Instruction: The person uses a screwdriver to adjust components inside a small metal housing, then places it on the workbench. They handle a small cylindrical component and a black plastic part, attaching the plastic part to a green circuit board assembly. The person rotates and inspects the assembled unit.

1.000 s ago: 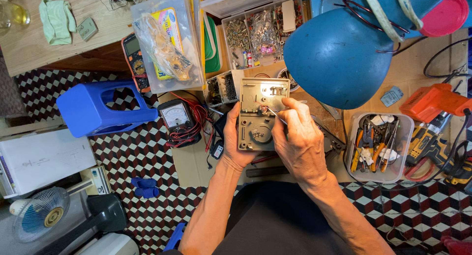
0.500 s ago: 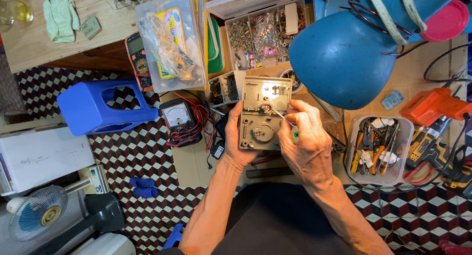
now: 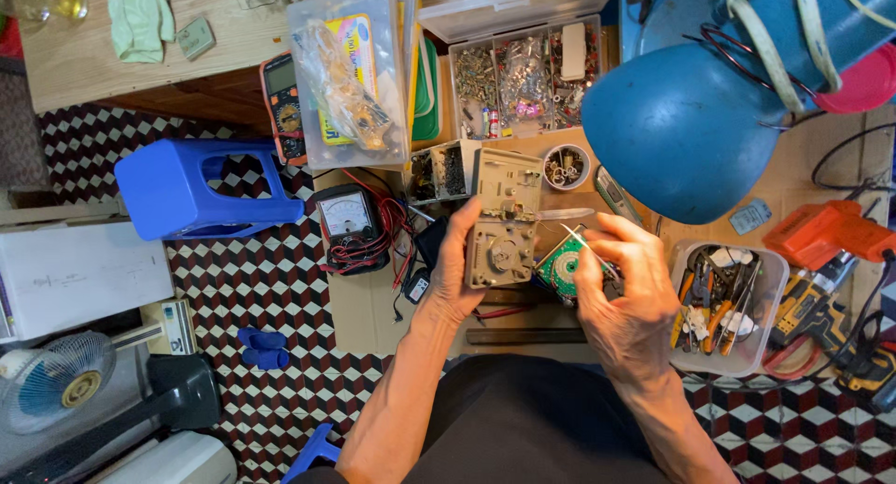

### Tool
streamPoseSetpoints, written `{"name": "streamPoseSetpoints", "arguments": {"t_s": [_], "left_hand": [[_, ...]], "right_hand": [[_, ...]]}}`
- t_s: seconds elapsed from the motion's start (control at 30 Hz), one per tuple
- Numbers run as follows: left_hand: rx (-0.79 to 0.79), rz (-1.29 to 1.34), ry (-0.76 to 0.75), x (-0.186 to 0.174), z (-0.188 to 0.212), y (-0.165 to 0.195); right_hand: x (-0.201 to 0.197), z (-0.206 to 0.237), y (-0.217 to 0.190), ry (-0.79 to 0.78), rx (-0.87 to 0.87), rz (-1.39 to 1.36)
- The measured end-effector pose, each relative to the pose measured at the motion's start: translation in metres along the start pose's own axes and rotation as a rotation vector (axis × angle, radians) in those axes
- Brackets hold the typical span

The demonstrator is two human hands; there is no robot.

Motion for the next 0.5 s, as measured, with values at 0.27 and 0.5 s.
{"name": "streamPoseSetpoints", "arguments": {"t_s": [0.27,0.5], "left_hand": [[1.305,-1.334,0.428,0.028,0.068,0.093],[1.346,-1.435,0.487,0.024,0.082,0.096]], "right_hand": [[-0.007,0.013,0.005,-0.034,0.170,0.046],[-0.006,0.030,0.007,-0.044,0.168,0.089]]}}
Point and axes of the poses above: each hand's wrist, its own z-axis away from the middle knuckle, its own x-axis out of the palm, y = z × x, the point moved 9 cm from there along -z, towards the middle knuckle, and after that the axes turned 13 degrees about y, right-handed, at the moved point
